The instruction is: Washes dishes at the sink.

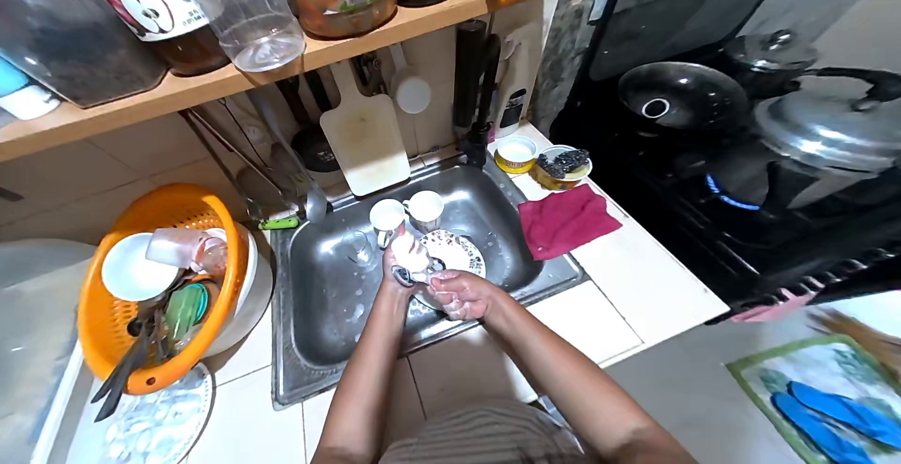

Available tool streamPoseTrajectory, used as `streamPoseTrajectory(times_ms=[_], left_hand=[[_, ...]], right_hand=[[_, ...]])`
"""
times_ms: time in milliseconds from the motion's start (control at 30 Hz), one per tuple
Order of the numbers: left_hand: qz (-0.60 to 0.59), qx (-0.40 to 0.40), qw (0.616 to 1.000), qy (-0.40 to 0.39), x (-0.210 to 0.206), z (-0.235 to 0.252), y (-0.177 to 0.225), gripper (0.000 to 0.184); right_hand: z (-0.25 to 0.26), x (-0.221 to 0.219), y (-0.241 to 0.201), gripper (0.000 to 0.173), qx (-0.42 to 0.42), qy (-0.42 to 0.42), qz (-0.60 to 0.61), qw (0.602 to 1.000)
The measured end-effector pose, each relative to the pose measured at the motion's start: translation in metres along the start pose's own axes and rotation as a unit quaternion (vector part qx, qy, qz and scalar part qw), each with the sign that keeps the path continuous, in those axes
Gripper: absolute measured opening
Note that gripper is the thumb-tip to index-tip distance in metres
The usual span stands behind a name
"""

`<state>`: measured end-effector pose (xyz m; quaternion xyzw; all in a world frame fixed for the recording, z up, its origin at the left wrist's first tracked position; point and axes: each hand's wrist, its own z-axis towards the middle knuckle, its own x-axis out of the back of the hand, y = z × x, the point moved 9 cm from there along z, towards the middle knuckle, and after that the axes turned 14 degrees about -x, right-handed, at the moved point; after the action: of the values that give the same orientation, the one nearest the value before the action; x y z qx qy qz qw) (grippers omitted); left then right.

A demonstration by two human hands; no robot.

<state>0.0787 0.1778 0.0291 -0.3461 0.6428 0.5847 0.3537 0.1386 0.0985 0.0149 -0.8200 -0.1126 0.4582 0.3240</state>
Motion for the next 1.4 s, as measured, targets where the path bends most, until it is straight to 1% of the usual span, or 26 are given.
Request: streamPoseTrajectory(times_ms=[33,100,167,200,267,333,367,433,467,500,533,600,633,667,733,800,867,900,967,1000,1033,1100,1200,1300,1367,1400], left_hand=[[0.01,-0.02,0.999,0.024,0.005,0.002,0.004,0.065],[0.072,-0.069,0.991,0.094,0.021,0.006,0.018,0.05],[0.122,-0.096,0.976,0.153,0.033,0.009,0.035,0.04],[0.127,-0.093,0.975,0.157,0.037,0.011,0.04,0.036],[0.175,-0.056,0.972,0.144,0.035,0.006,0.035,0.035],[0.268,-0.013,0.957,0.111,0.028,-0.004,0.015,0.036],[0.344,-0.01,0.934,0.098,0.025,-0.008,0.005,0.034],[0.482,-0.043,0.868,0.108,0.025,-0.008,0.0,0.038],[0.521,-0.077,0.841,0.123,0.028,-0.005,0.004,0.039],[0.551,-0.111,0.817,0.13,0.034,0.0,0.009,0.039],[0.58,-0.145,0.792,0.125,0.039,0.005,0.017,0.038],[0.658,-0.195,0.723,0.081,0.039,0.014,0.034,0.036],[0.699,-0.191,0.686,0.058,0.039,0.016,0.041,0.036],[0.735,-0.169,0.655,0.042,0.041,0.019,0.047,0.037],[0.786,-0.126,0.604,0.034,0.05,0.027,0.063,0.04],[0.819,-0.095,0.563,0.054,0.063,0.037,0.084,0.045],[0.857,-0.064,0.508,0.056,0.069,0.044,0.101,0.045],[0.869,-0.066,0.488,0.048,0.069,0.047,0.108,0.041],[0.877,-0.102,0.468,0.029,0.071,0.057,0.118,0.034],[0.882,-0.118,0.457,0.01,0.074,0.062,0.12,0.031],[0.89,-0.114,0.442,-0.013,0.078,0.066,0.119,0.032],[0.913,-0.048,0.403,-0.054,0.09,0.067,0.11,0.034],[0.929,0.067,0.347,-0.113,0.106,0.067,0.096,0.047],[0.934,0.139,0.295,-0.147,0.12,0.067,0.086,0.05],[0.935,0.16,0.281,-0.145,0.123,0.066,0.086,0.047],[0.934,0.17,0.283,-0.139,0.124,0.066,0.087,0.046]], right_hand=[[-0.002,0.002,0.001,0.022,-0.011,0.011,-0.014,1.0],[-0.006,0.011,0.003,0.023,-0.023,0.052,-0.045,0.997],[-0.014,0.022,0.001,0.021,0.005,0.139,-0.042,0.989],[-0.021,0.028,-0.004,0.02,0.032,0.204,-0.024,0.978],[-0.029,0.04,-0.013,0.019,0.064,0.325,-0.013,0.944],[-0.023,0.042,-0.018,0.025,0.055,0.388,-0.083,0.916],[-0.016,0.037,-0.019,0.027,0.042,0.409,-0.143,0.9],[-0.001,0.024,-0.022,0.03,0.023,0.447,-0.257,0.857],[0.004,0.018,-0.023,0.037,0.013,0.452,-0.289,0.844],[0.009,0.013,-0.021,0.041,-0.001,0.442,-0.307,0.843],[0.012,0.012,-0.021,0.041,-0.014,0.432,-0.321,0.843],[0.015,0.013,-0.021,0.036,-0.039,0.407,-0.351,0.842],[0.016,0.015,-0.02,0.034,-0.057,0.39,-0.362,0.845],[0.017,0.018,-0.019,0.032,-0.073,0.375,-0.369,0.847],[0.016,0.029,-0.016,0.031,-0.104,0.364,-0.384,0.842],[0.008,0.046,-0.019,0.033,-0.14,0.389,-0.407,0.814],[-0.004,0.066,-0.022,0.035,-0.176,0.43,-0.42,0.78],[-0.007,0.078,-0.023,0.034,-0.19,0.449,-0.424,0.763],[-0.011,0.094,-0.023,0.034,-0.215,0.472,-0.432,0.738],[-0.011,0.1,-0.022,0.034,-0.224,0.478,-0.432,0.731],[-0.01,0.106,-0.021,0.035,-0.231,0.478,-0.432,0.729],[-0.008,0.117,-0.016,0.036,-0.249,0.47,-0.44,0.724],[-0.003,0.125,-0.013,0.039,-0.258,0.459,-0.466,0.711],[-0.003,0.122,-0.016,0.04,-0.25,0.461,-0.504,0.686],[-0.001,0.117,-0.02,0.043,-0.237,0.468,-0.529,0.666],[0.001,0.113,-0.021,0.043,-0.223,0.469,-0.543,0.66]])
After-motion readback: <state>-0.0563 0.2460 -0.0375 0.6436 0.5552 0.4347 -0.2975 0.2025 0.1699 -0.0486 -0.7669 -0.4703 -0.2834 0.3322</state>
